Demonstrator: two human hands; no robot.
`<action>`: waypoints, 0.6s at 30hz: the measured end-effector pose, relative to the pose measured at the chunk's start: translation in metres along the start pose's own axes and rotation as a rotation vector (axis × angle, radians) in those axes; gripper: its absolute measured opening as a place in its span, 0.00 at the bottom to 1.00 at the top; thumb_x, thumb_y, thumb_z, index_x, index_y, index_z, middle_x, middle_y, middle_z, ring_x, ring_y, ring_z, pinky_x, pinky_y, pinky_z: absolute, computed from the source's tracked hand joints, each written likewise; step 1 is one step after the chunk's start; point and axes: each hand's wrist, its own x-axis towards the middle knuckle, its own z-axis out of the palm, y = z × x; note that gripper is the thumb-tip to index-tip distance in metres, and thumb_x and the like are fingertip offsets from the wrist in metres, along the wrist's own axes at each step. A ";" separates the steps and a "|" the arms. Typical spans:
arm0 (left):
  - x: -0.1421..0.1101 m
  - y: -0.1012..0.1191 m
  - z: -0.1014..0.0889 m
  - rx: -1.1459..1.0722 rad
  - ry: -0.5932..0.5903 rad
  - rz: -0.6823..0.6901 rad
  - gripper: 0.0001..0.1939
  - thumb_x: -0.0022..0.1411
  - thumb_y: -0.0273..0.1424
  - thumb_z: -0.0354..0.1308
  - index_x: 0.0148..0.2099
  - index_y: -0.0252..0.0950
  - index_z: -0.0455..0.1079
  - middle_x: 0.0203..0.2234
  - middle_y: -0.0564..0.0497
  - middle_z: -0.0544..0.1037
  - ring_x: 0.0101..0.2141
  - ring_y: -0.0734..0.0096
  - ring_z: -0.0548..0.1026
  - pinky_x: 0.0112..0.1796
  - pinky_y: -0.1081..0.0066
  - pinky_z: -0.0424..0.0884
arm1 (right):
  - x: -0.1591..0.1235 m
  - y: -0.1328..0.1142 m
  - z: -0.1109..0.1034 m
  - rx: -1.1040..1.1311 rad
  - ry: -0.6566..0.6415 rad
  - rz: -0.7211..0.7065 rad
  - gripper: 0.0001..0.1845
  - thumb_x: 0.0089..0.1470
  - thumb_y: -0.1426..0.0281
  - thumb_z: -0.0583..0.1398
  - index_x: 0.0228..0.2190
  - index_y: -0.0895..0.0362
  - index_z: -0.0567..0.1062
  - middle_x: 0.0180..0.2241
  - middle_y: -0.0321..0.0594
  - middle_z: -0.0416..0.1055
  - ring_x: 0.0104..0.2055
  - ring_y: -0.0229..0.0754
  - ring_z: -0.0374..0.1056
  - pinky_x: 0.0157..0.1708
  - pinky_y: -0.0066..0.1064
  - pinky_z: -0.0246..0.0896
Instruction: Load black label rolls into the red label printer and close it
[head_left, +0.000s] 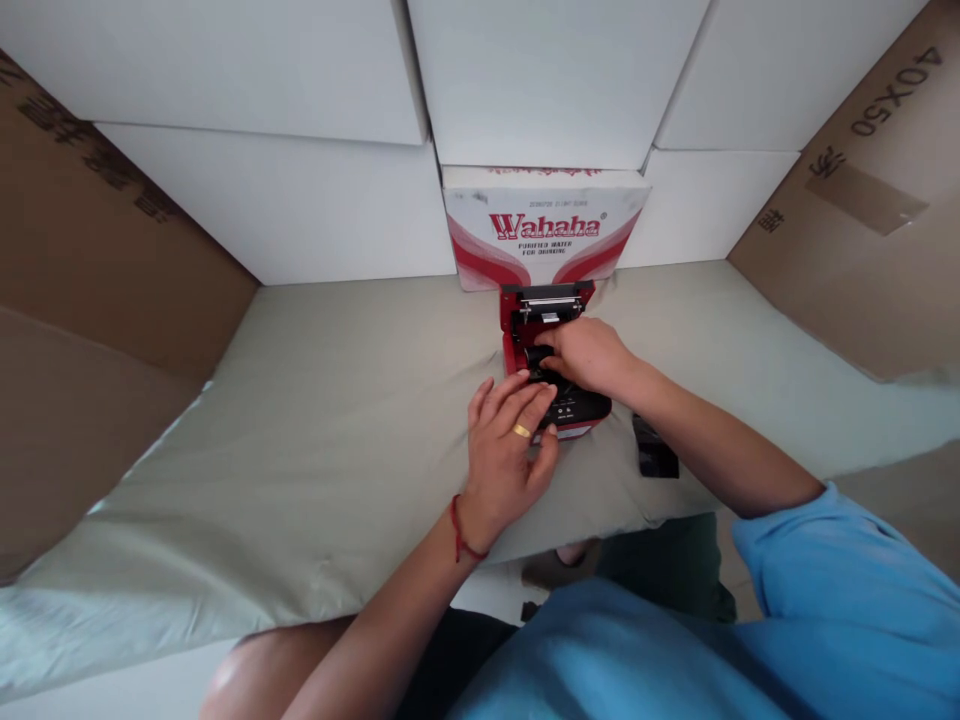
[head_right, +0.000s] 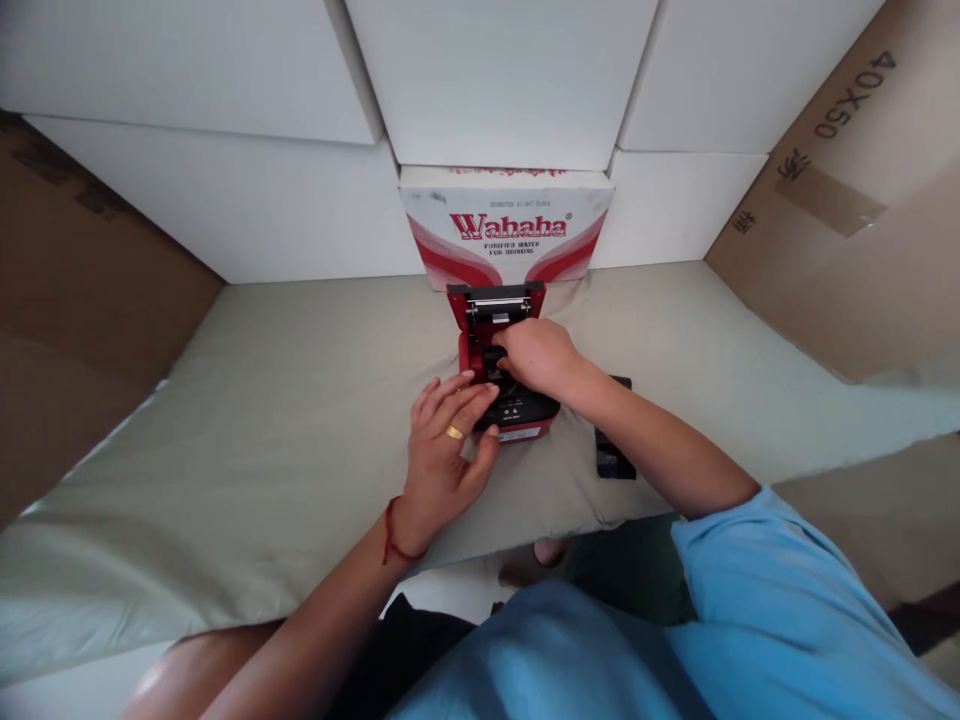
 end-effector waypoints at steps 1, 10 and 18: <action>0.000 0.001 0.001 0.022 -0.023 0.010 0.20 0.74 0.26 0.59 0.65 0.41 0.75 0.56 0.45 0.87 0.65 0.54 0.80 0.72 0.46 0.64 | 0.002 0.000 0.002 -0.010 -0.006 -0.004 0.18 0.70 0.65 0.64 0.57 0.48 0.87 0.51 0.47 0.89 0.52 0.56 0.83 0.42 0.39 0.67; 0.003 0.008 -0.003 0.153 -0.069 0.110 0.17 0.75 0.26 0.60 0.62 0.40 0.78 0.54 0.44 0.89 0.59 0.54 0.83 0.70 0.46 0.65 | 0.010 -0.010 0.002 -0.072 -0.047 0.024 0.18 0.69 0.67 0.64 0.57 0.52 0.86 0.51 0.53 0.88 0.53 0.59 0.84 0.44 0.40 0.70; 0.004 0.013 -0.008 0.217 -0.045 0.170 0.13 0.75 0.26 0.62 0.58 0.39 0.78 0.49 0.45 0.88 0.56 0.54 0.81 0.65 0.50 0.71 | -0.032 0.044 -0.005 0.756 0.232 -0.088 0.17 0.71 0.57 0.65 0.37 0.54 0.88 0.31 0.37 0.86 0.35 0.44 0.80 0.42 0.34 0.72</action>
